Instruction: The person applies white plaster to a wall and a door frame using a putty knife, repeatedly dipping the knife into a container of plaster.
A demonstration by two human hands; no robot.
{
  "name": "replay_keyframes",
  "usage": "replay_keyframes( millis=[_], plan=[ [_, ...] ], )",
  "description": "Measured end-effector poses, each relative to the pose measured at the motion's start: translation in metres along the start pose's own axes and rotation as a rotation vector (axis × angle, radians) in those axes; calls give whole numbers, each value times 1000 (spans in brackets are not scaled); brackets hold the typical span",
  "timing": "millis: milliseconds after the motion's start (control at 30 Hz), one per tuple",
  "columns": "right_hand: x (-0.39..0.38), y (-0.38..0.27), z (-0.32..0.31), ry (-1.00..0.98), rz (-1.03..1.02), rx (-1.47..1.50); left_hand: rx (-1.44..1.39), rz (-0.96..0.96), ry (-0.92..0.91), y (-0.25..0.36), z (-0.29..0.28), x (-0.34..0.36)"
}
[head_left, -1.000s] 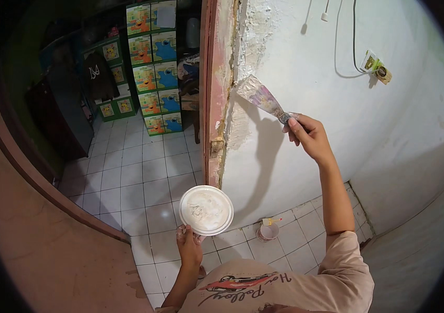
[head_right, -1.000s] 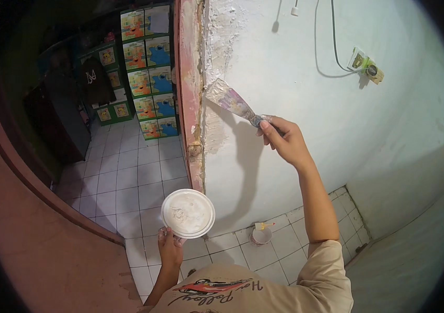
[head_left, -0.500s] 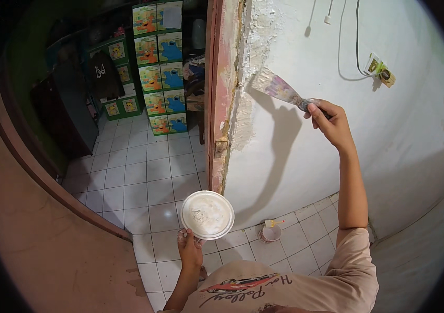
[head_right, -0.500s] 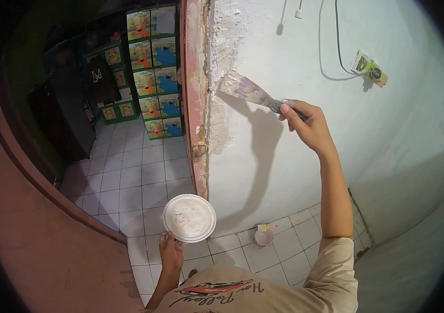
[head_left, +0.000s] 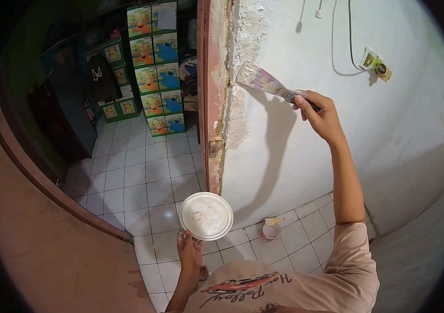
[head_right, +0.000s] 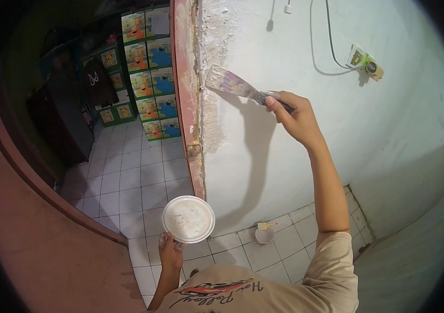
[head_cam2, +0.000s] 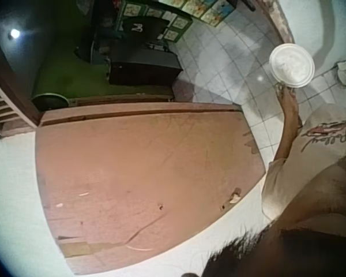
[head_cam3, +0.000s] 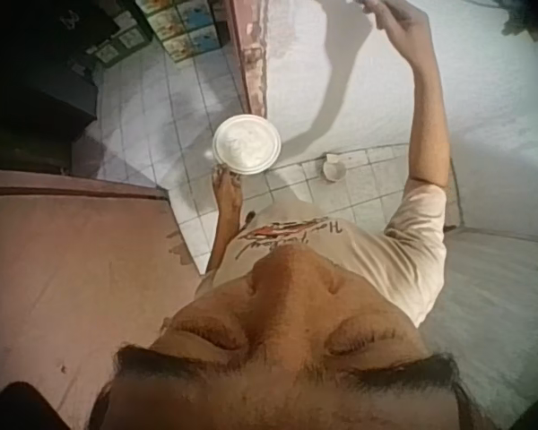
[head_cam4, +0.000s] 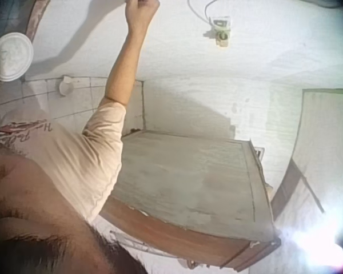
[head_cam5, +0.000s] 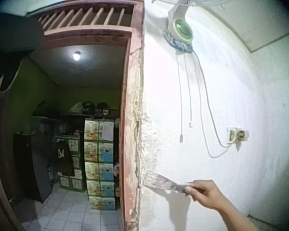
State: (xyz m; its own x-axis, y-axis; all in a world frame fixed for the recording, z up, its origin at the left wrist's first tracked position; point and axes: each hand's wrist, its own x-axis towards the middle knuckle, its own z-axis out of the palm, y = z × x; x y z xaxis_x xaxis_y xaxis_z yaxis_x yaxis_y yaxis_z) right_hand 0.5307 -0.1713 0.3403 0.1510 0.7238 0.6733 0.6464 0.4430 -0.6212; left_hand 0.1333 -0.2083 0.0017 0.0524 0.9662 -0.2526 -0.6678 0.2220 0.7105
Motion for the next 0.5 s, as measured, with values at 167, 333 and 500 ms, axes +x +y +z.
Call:
replay_keyframes(
  millis=[167,333,500],
  plan=[
    [-21,32,4,12,116,10,-4,6,-11,5,5,-2],
    [-39,27,19,89,113,134,14,-3,83,12,30,-7],
    [-43,33,37,156,169,190,-2,-22,-12,11,20,-1]
  ],
)
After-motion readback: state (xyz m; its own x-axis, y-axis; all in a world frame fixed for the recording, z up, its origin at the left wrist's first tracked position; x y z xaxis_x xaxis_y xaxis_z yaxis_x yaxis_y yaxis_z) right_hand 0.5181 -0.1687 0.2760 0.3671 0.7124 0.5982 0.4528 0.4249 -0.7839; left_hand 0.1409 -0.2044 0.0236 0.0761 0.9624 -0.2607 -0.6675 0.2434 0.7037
